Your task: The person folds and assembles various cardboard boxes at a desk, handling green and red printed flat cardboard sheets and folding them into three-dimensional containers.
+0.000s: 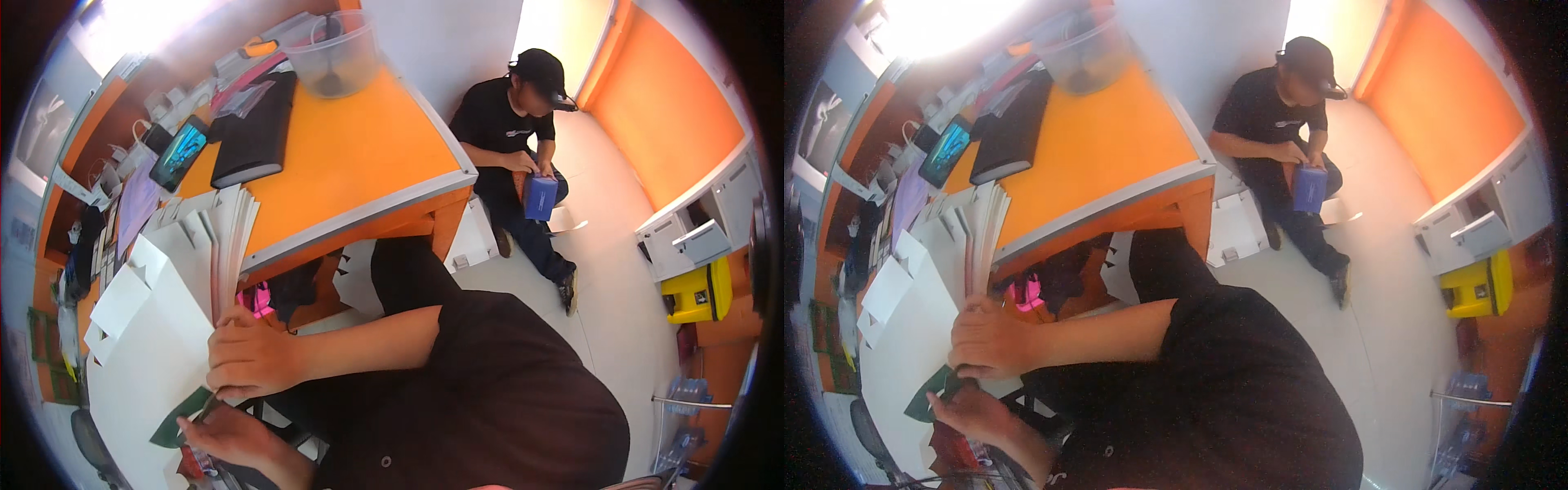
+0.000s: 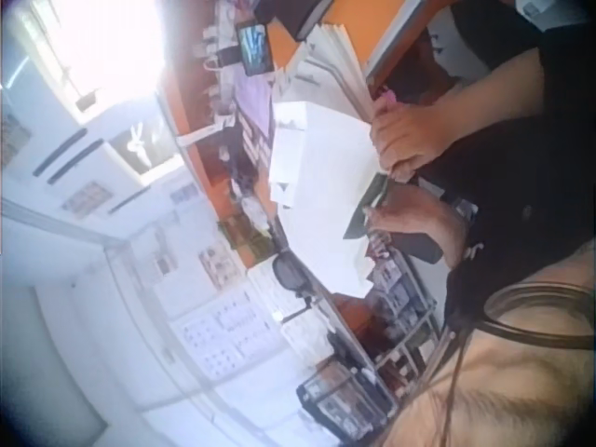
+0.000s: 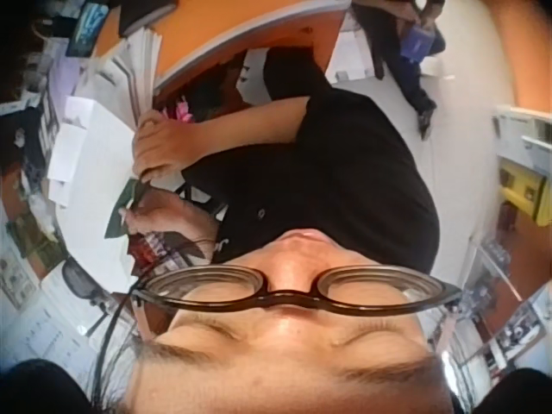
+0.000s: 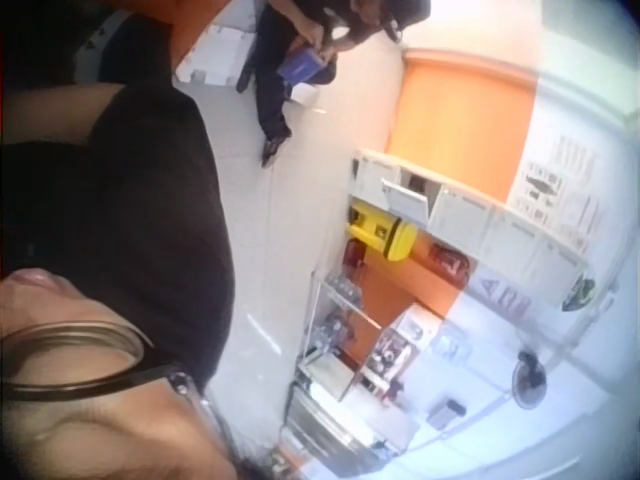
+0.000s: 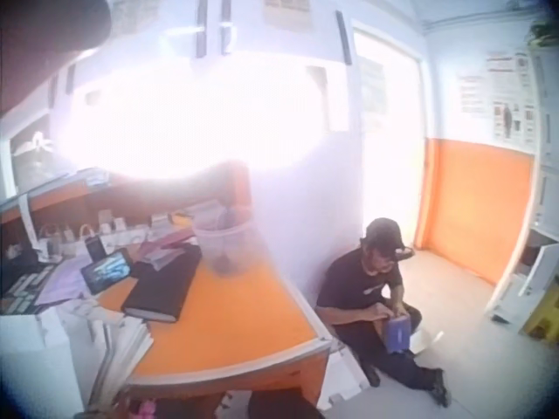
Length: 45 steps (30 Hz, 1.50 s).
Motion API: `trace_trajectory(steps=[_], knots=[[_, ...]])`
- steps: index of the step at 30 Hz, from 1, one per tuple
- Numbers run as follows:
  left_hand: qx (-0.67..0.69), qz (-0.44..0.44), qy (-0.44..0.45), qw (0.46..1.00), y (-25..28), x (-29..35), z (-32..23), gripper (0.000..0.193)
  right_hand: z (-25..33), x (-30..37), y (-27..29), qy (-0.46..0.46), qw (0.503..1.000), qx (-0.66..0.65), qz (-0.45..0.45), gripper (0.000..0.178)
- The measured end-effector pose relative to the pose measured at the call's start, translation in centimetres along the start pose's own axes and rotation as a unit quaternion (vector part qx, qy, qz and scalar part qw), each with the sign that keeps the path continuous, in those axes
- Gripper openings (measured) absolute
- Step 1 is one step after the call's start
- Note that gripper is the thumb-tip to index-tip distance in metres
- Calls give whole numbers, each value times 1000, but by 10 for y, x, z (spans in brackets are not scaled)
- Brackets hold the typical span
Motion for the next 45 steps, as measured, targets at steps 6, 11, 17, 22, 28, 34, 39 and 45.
trace_trajectory(steps=[6,11,17,22,28,34,39,45], knots=[[-53,-32,-155,986,-19,19,-4,43,3,9,2,-51,999,3,-15,28],[-59,11,-125,990,-37,24,-1,39,5,17,11,-99,992,15,-82,26],[-47,14,-65,997,-39,23,9,39,7,20,13,-126,988,48,-79,22],[-48,12,-4,999,-43,21,14,43,10,2,17,-103,991,84,-31,24],[10,67,-42,997,-50,32,16,64,5,-4,26,-137,985,49,92,40],[-14,85,-21,996,-53,31,19,57,-5,-6,19,-193,966,-46,166,42],[-42,118,5,992,-54,30,10,47,26,-24,31,-69,995,31,67,38],[-62,114,24,991,-33,2,37,44,14,-20,44,-41,988,-132,60,40]])
Point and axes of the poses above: each hand's wrist, its own x-axis away from the middle knuckle, its own y-axis out of the back of the hand, z = x × y, the point moved 6 cm from there along -x, towards the middle knuckle, and after that the axes turned 12 degrees about y, right-handed, at the moved point
